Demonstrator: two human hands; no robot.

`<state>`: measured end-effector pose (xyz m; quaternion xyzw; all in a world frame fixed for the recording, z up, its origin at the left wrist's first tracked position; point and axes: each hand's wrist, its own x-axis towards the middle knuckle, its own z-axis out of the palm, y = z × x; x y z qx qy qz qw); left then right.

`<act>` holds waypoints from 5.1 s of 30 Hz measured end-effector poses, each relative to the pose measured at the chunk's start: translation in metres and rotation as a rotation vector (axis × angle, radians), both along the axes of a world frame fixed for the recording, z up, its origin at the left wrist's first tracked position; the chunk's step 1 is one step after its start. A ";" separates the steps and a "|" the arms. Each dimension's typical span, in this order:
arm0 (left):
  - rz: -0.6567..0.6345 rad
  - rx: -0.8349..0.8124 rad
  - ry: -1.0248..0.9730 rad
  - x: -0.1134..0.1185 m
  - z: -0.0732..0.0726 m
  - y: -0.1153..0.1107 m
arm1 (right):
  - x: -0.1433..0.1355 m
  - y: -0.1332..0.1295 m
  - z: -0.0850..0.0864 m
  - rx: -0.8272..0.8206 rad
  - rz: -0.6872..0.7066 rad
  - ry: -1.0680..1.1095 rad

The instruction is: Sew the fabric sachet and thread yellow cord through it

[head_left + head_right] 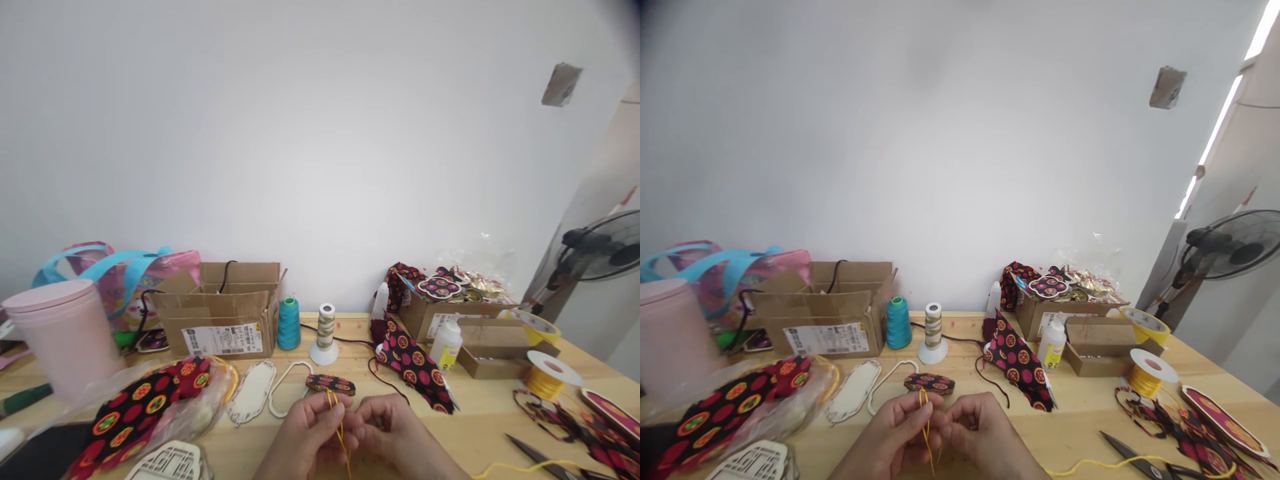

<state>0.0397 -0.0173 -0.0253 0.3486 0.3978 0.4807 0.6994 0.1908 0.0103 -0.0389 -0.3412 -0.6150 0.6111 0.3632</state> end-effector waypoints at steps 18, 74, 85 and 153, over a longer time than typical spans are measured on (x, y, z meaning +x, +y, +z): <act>0.088 0.166 0.321 0.001 -0.008 0.002 | 0.015 0.010 0.017 -0.006 -0.319 0.144; -0.148 0.191 0.199 0.005 -0.017 0.004 | -0.019 -0.003 -0.005 -0.014 -0.179 0.272; -0.145 0.170 0.184 0.007 -0.016 0.002 | -0.014 -0.006 -0.004 0.283 -0.113 0.119; 0.258 -0.062 -0.057 -0.003 0.007 -0.002 | 0.008 -0.001 0.013 0.555 -0.373 -0.438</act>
